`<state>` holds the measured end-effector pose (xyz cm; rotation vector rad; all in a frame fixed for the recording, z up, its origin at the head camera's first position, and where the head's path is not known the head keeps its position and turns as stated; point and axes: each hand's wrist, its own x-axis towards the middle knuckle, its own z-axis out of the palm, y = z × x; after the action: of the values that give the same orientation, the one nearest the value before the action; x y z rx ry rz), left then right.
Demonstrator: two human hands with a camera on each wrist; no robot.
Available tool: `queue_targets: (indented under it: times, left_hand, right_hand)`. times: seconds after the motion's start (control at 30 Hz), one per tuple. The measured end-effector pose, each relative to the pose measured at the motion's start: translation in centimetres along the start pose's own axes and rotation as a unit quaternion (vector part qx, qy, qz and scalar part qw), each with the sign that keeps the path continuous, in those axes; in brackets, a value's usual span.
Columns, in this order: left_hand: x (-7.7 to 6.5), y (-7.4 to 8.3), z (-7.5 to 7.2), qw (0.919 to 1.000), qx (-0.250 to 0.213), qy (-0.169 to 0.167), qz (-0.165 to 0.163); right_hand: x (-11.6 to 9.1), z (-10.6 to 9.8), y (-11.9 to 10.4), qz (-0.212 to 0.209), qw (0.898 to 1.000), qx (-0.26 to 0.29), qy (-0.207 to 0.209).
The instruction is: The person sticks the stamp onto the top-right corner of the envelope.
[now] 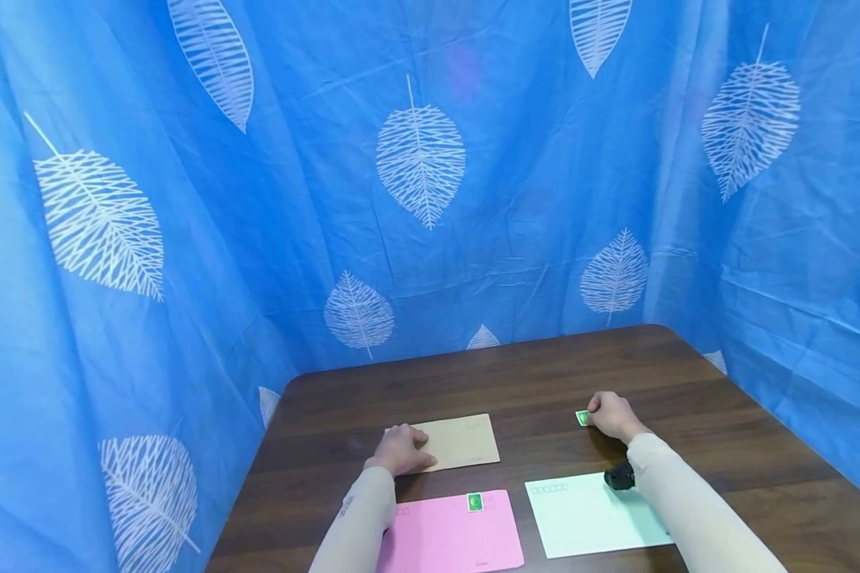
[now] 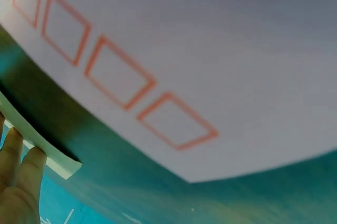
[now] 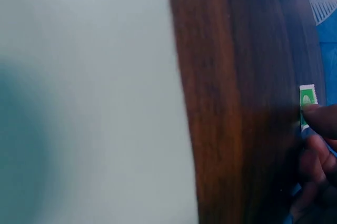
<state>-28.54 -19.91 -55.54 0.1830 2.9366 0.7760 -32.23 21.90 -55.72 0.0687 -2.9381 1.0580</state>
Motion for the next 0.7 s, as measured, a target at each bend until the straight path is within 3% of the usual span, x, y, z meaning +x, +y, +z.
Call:
queue_targets:
  times: [0.33, 0.7]
  left_hand:
    - [-0.22, 0.32, 0.01, 1.0, -0.002, 0.002, 0.002]
    - [-0.33, 0.11, 0.11, 1.0, -0.002, 0.005, 0.007]
  right_hand:
    - [-0.22, 0.37, 0.44, -0.001, 1.0, 0.019, 0.025]
    - [0.04, 0.99, -0.39, 0.026, 0.989, 0.147, -0.002]
